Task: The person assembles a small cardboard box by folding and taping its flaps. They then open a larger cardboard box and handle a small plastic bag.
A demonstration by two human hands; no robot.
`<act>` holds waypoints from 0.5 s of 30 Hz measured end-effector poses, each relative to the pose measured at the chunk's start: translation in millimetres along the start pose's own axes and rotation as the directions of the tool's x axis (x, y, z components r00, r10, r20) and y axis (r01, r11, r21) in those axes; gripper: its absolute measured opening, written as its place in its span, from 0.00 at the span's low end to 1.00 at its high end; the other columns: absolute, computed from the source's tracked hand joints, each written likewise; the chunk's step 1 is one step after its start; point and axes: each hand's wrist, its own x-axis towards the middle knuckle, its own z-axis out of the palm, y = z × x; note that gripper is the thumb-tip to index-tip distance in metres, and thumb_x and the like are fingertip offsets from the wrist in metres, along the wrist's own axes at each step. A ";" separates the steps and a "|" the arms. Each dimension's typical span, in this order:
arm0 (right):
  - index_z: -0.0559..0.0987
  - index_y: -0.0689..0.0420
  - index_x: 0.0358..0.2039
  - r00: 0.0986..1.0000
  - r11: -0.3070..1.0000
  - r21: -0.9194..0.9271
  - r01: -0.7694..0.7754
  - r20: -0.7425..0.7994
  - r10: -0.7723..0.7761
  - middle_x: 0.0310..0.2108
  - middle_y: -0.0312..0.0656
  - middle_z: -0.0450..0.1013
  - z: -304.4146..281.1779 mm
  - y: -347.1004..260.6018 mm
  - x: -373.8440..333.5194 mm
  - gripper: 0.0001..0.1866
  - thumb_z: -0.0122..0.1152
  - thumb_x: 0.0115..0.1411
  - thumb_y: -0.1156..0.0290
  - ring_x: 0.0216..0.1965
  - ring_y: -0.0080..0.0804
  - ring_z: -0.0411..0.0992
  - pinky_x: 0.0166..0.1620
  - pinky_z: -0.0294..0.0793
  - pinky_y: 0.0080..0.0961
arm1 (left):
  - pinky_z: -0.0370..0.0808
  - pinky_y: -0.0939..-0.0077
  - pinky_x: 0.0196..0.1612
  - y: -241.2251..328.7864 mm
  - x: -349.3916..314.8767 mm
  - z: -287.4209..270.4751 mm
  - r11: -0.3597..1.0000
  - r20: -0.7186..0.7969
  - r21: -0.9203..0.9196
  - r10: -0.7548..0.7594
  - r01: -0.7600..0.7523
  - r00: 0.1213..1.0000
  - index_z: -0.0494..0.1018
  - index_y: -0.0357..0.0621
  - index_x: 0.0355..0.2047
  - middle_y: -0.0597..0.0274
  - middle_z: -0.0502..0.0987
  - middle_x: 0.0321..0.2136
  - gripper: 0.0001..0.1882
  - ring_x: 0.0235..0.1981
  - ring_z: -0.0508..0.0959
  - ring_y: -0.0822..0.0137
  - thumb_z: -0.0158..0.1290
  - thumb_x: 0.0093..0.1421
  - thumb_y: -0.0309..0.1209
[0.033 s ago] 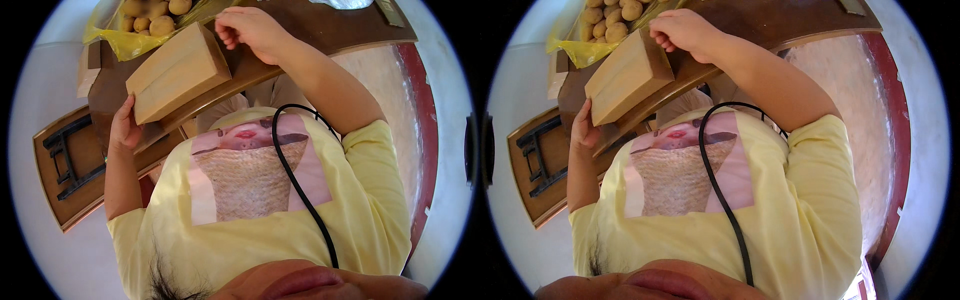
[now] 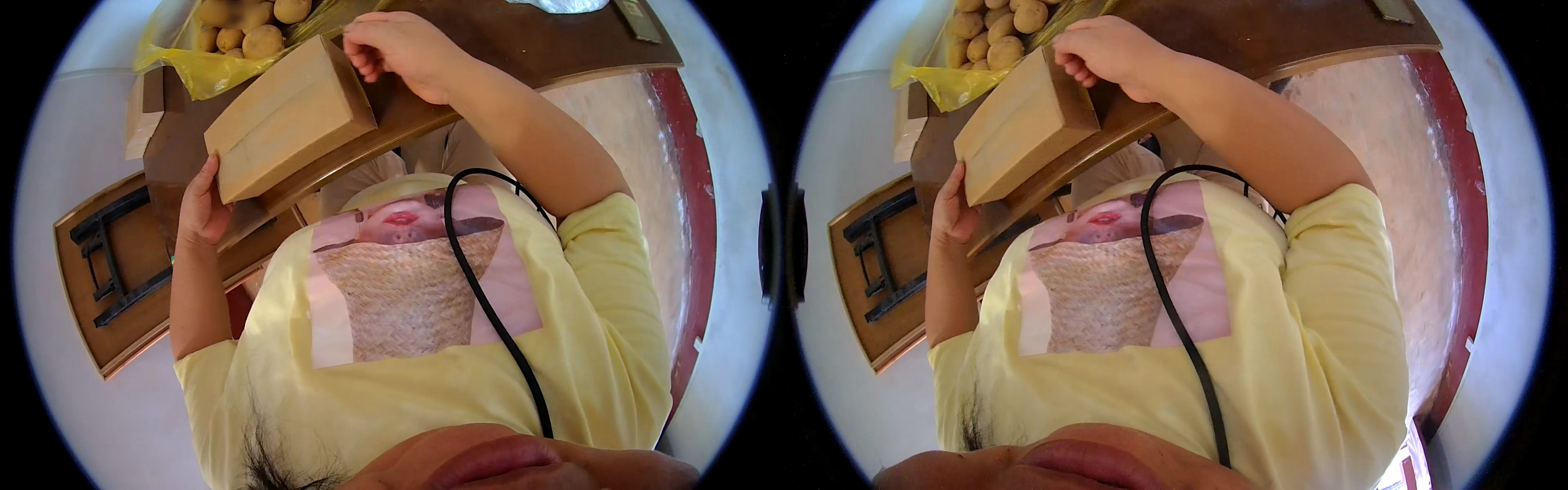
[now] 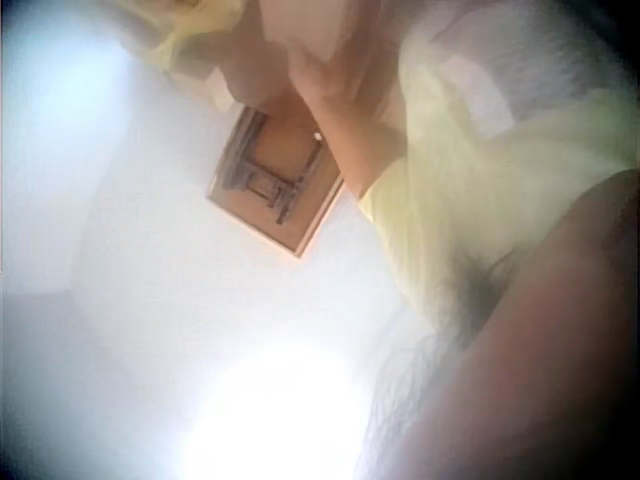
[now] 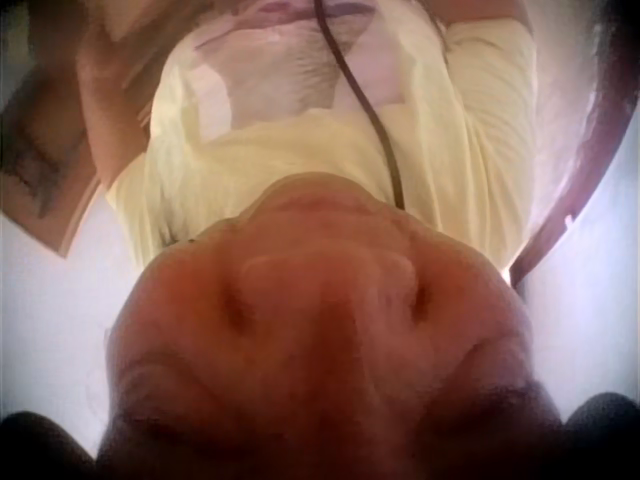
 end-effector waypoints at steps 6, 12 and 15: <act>0.69 0.54 0.17 0.982 0.980 0.084 -0.182 0.072 0.177 0.20 0.33 0.64 0.1 10.2 22.5 0.13 0.53 0.57 0.66 0.24 0.26 0.61 0.32 0.64 0.26 | 0.69 0.77 0.47 2.2 2.2 -2.8 0.995 0.097 0.093 0.017 -0.026 0.995 0.70 0.46 0.54 0.66 0.76 0.49 0.22 0.48 0.75 0.71 0.51 0.65 0.43; 0.73 0.55 0.23 0.983 0.982 0.036 -0.183 -0.003 0.183 0.22 0.34 0.67 -0.7 13.2 24.1 0.10 0.54 0.57 0.65 0.27 0.26 0.65 0.33 0.67 0.27 | 0.67 0.80 0.38 5.8 4.8 -5.7 0.971 0.101 0.234 0.035 -0.058 0.994 0.71 0.48 0.53 0.69 0.78 0.45 0.22 0.42 0.75 0.75 0.49 0.65 0.47; 0.78 0.60 0.34 0.997 0.932 -0.358 -0.059 -0.060 0.040 0.27 0.38 0.71 -16.3 1.8 18.3 0.11 0.55 0.59 0.65 0.32 0.31 0.70 0.38 0.73 0.29 | 0.68 0.80 0.38 2.0 2.8 -1.5 0.978 0.028 0.198 0.060 -0.065 0.998 0.72 0.48 0.52 0.70 0.78 0.44 0.21 0.41 0.75 0.75 0.49 0.66 0.47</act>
